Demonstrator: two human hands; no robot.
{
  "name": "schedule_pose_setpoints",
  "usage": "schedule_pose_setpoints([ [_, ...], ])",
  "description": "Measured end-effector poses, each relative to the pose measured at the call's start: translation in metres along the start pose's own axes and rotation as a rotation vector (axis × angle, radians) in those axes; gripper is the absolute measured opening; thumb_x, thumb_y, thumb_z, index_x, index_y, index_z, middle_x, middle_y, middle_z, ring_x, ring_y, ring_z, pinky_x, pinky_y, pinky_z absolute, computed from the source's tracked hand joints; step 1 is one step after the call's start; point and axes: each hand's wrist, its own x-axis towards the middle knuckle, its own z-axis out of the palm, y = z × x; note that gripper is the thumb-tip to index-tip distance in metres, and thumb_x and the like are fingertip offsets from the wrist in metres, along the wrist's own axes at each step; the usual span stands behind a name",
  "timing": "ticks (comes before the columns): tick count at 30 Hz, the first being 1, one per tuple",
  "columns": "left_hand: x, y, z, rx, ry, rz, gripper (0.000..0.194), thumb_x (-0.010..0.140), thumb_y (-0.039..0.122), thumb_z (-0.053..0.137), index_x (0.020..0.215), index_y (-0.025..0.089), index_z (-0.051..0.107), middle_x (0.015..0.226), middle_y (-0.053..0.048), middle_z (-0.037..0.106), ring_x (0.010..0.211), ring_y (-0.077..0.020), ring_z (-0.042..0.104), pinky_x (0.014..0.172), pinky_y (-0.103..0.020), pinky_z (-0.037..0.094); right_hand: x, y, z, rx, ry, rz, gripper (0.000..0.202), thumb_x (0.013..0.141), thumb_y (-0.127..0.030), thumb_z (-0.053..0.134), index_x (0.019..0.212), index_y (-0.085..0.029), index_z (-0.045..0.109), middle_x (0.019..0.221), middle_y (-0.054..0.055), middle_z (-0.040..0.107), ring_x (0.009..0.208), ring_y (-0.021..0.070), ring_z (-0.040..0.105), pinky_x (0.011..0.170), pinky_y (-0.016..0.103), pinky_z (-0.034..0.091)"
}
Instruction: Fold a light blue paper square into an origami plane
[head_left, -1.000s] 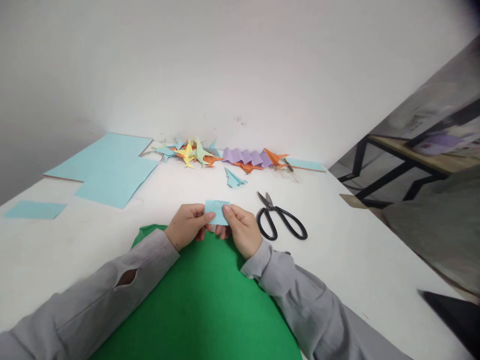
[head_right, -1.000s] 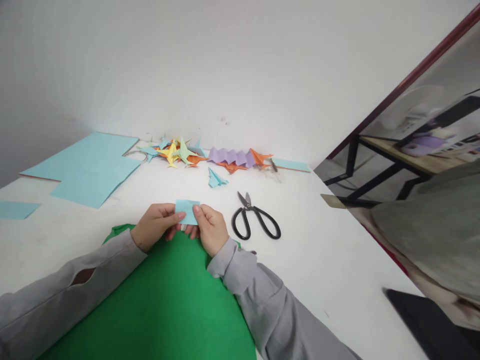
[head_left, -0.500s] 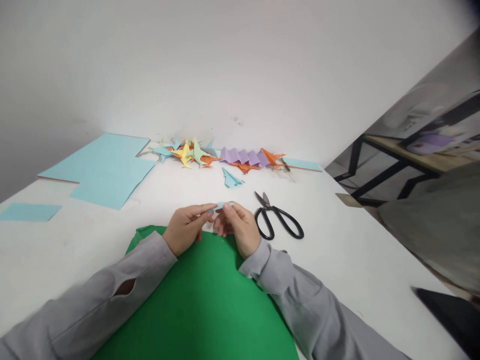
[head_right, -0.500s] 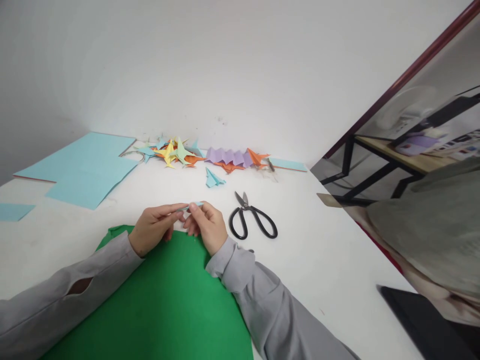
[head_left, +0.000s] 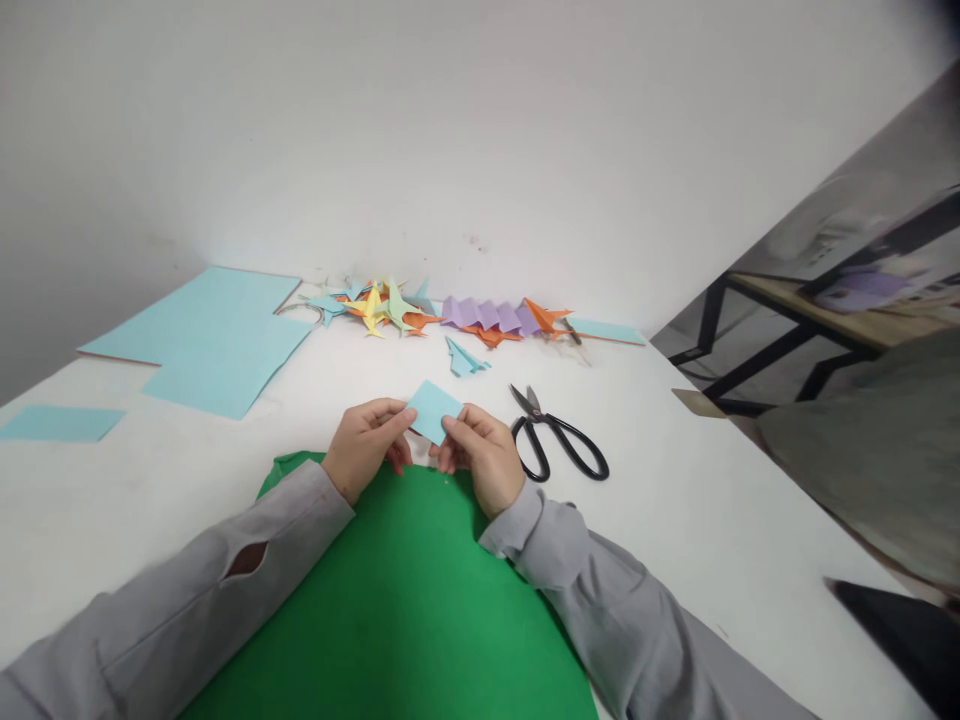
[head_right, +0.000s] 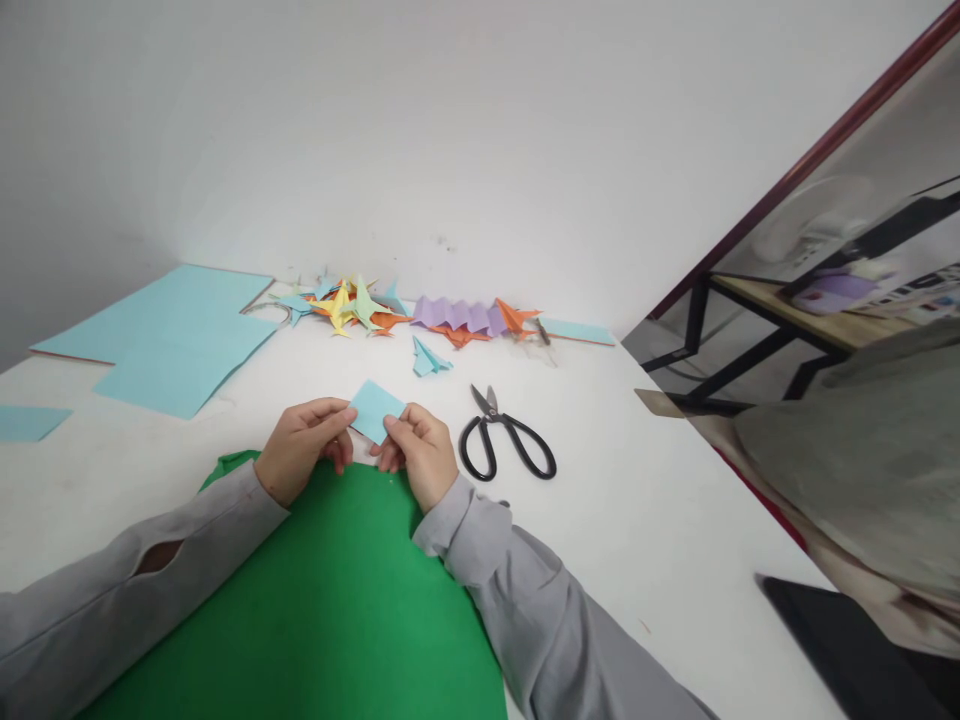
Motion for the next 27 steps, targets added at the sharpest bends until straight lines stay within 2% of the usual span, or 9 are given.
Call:
schedule_pose_setpoints([
  [3,0.0004,0.0005,-0.0019,-0.062,-0.04,-0.023,0.027,0.072,0.037,0.057,0.078,0.011,0.061,0.042,0.003,0.051,0.038,-0.0108,0.051,0.035,-0.021,0.041,0.0,0.0015,-0.0016,-0.007,-0.029,-0.001,0.019,0.071,-0.028,0.055,0.057,-0.017,0.047,0.039,-0.004,0.054,0.034,0.0087,0.047,0.037,0.019,0.034],
  [5,-0.0003,0.002,-0.0029,-0.104,-0.054,-0.036,0.029,0.072,0.034,0.056,0.09,0.012,0.061,0.043,0.004,0.051,0.038,-0.0115,0.051,0.035,-0.022,0.041,0.0001,0.0023,-0.0023,0.006,-0.042,-0.002,0.018,0.07,-0.027,0.054,0.057,-0.017,0.048,0.039,-0.004,0.054,0.035,0.0094,0.048,0.037,0.02,0.035],
  [8,-0.0013,0.0047,-0.0036,-0.123,-0.053,-0.048,0.044,0.069,0.026,0.058,0.111,0.014,0.055,0.041,0.006,0.05,0.036,-0.0117,0.05,0.035,-0.023,0.042,0.0007,0.0025,-0.0022,0.025,-0.023,0.001,0.018,0.069,-0.028,0.056,0.057,-0.018,0.047,0.039,-0.004,0.052,0.034,0.0091,0.047,0.036,0.02,0.034],
  [11,-0.0007,0.0053,-0.0041,-0.149,-0.067,-0.069,0.046,0.067,0.023,0.058,0.111,0.009,0.057,0.043,0.003,0.053,0.037,-0.0118,0.05,0.035,-0.023,0.041,0.002,0.0019,-0.002,0.054,0.014,0.012,0.016,0.067,-0.03,0.06,0.072,-0.018,0.052,0.039,-0.006,0.053,0.032,0.0086,0.045,0.033,0.019,0.033],
  [14,0.0004,0.0042,-0.0043,-0.176,-0.091,-0.059,0.042,0.067,0.023,0.058,0.105,0.007,0.06,0.055,-0.002,0.06,0.039,-0.0115,0.052,0.035,-0.023,0.041,0.0033,0.0013,-0.0028,0.077,0.033,0.018,0.029,0.067,-0.031,0.06,0.092,-0.017,0.053,0.039,-0.006,0.053,0.031,0.0093,0.045,0.032,0.019,0.033],
  [17,-0.0004,0.0032,-0.0039,-0.151,-0.097,-0.042,0.042,0.068,0.024,0.057,0.107,0.009,0.059,0.056,-0.001,0.059,0.039,-0.0112,0.052,0.035,-0.023,0.041,0.0041,0.0014,-0.0039,0.08,0.027,0.006,0.038,0.069,-0.03,0.06,0.103,-0.017,0.052,0.037,-0.007,0.052,0.03,0.0092,0.044,0.032,0.018,0.032],
  [20,-0.0022,0.0027,-0.0037,-0.106,-0.106,-0.024,0.046,0.067,0.022,0.059,0.111,0.01,0.056,0.048,0.003,0.054,0.039,-0.0119,0.052,0.036,-0.023,0.042,0.0043,0.0022,-0.0041,0.095,0.035,0.023,0.035,0.068,-0.031,0.061,0.099,-0.015,0.057,0.041,-0.006,0.053,0.032,0.0084,0.045,0.032,0.018,0.034],
  [23,-0.003,0.0021,-0.0042,-0.078,-0.136,-0.025,0.043,0.068,0.022,0.057,0.109,0.008,0.058,0.043,0.002,0.053,0.04,-0.013,0.052,0.037,-0.024,0.042,0.0042,0.0028,-0.0037,0.096,0.065,0.057,0.029,0.066,-0.033,0.063,0.088,-0.014,0.062,0.047,-0.004,0.054,0.035,0.0082,0.047,0.033,0.019,0.036],
  [27,-0.0024,0.0015,-0.0041,-0.063,-0.138,-0.039,0.04,0.071,0.028,0.057,0.105,0.007,0.059,0.042,0.001,0.054,0.039,-0.0136,0.052,0.036,-0.024,0.043,0.0034,0.0032,-0.0027,0.082,0.056,0.048,0.031,0.067,-0.036,0.062,0.09,-0.015,0.06,0.046,-0.005,0.052,0.034,0.0075,0.046,0.033,0.018,0.036],
])
